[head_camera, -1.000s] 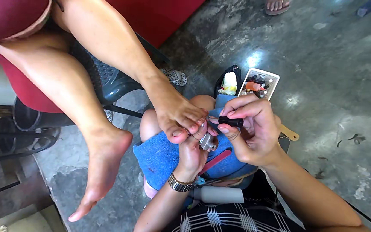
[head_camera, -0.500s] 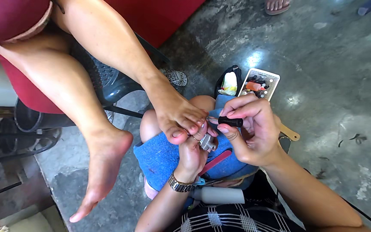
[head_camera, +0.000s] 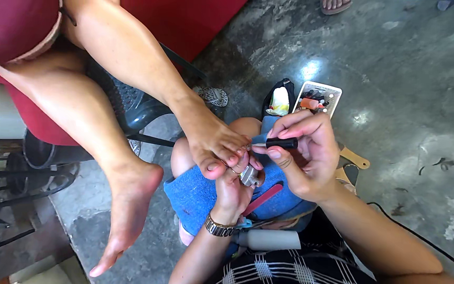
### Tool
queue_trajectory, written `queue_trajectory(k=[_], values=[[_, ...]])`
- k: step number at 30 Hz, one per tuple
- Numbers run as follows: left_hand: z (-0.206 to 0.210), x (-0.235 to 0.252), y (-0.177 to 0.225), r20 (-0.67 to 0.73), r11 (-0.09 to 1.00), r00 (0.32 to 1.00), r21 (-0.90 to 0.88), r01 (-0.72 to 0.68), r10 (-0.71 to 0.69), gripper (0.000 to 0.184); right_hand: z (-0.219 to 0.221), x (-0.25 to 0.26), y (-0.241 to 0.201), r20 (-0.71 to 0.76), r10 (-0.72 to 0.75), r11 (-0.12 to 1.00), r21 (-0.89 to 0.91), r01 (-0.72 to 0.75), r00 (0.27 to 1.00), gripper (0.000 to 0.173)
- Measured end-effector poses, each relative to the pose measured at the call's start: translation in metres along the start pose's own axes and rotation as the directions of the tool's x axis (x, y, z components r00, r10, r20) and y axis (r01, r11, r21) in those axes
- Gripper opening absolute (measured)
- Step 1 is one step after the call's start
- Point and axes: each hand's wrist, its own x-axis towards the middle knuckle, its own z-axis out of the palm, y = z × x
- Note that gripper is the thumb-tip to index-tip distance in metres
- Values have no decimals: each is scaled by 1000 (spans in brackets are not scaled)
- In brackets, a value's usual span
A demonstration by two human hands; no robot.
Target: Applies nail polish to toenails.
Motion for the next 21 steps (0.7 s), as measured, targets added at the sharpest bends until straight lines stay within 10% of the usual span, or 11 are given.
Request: queue_trajectory(k=[21], values=[[-2,3,-1,40,1000,999,-5,-1,1,16,-2,1,0,34,-33,997,-66,35,999,19]])
